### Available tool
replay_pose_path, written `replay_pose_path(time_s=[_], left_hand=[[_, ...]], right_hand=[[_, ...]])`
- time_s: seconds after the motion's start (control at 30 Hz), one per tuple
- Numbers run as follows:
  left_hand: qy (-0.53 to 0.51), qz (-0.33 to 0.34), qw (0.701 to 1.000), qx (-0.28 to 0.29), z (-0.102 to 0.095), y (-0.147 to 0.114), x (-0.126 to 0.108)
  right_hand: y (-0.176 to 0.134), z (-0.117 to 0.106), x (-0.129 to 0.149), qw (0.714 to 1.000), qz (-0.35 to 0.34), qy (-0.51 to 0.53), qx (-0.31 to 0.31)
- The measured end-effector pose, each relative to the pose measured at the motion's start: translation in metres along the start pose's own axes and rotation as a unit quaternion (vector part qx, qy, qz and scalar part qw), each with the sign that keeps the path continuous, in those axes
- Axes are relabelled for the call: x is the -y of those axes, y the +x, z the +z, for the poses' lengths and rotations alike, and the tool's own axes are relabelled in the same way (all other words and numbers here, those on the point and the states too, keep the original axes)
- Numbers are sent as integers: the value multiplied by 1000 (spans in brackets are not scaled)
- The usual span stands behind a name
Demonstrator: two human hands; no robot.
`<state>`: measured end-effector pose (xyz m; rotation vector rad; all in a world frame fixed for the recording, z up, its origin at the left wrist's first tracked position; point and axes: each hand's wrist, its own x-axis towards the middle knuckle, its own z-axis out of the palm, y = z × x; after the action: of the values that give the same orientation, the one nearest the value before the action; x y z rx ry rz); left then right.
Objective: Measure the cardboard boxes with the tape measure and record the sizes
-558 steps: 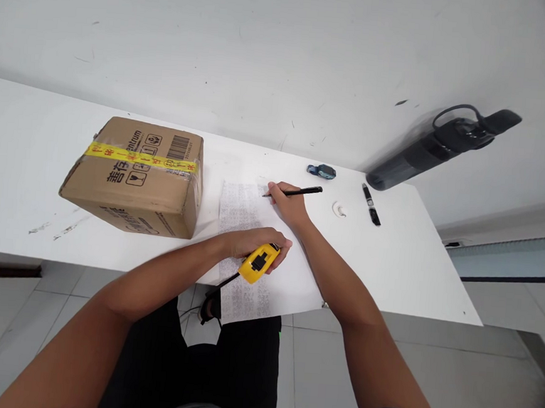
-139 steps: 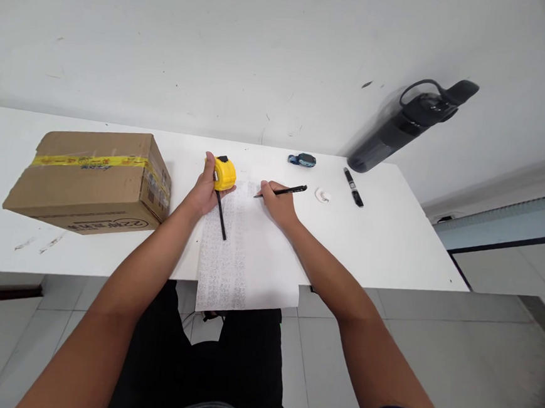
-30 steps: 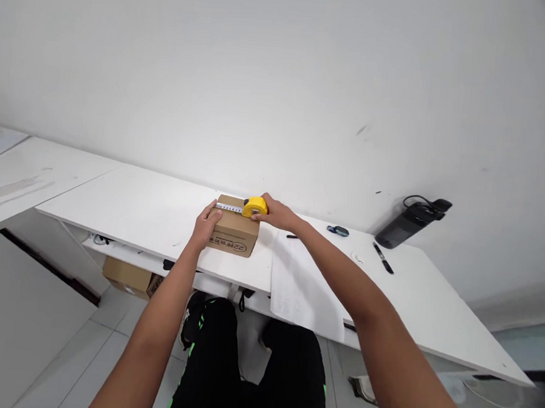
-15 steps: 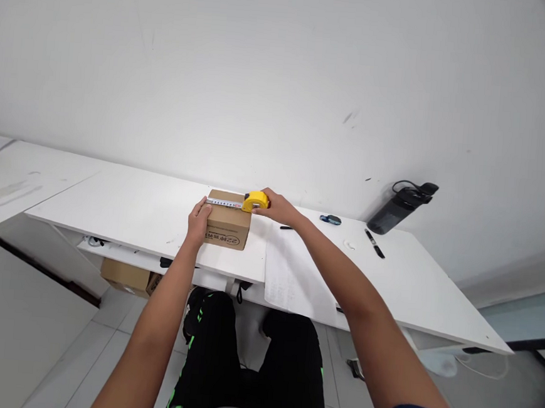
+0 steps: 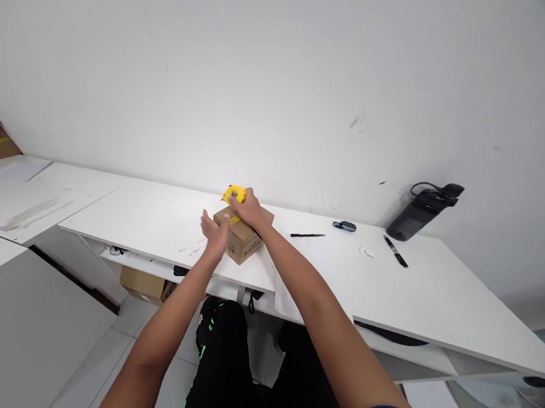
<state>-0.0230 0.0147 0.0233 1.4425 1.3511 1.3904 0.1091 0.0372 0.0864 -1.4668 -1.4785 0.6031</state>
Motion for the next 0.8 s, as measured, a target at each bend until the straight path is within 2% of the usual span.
replay_pose_path(time_s=[0.07, 0.1, 0.23, 0.3, 0.4, 0.47, 0.67, 0.8], left_hand=[[28, -26, 998, -40, -12, 19, -10], [30, -33, 998, -34, -16, 28, -13], [-63, -46, 988, 131, -21, 55, -2], [-105, -52, 977, 176, -20, 60, 8], [-132, -43, 978, 158, -17, 62, 18], [-145, -30, 979, 140, -15, 63, 21], [-162, -21, 976, 147, -11, 65, 24], [-163, -25, 976, 141, -10, 64, 24]], right_hand=[[-1, 1, -2, 1000, -9, -15, -4], [-2, 1, -3, 999, -24, -23, 1], [-7, 2, 1, 987, -117, -107, 8], [-9, 2, 4, 975, -148, -168, 17], [-14, -4, 7, 952, -173, -246, 49], [-24, -17, 5, 943, -172, -278, 64], [-95, -80, -15, 934, -113, -333, 60], [-125, -95, -23, 921, -92, -374, 58]])
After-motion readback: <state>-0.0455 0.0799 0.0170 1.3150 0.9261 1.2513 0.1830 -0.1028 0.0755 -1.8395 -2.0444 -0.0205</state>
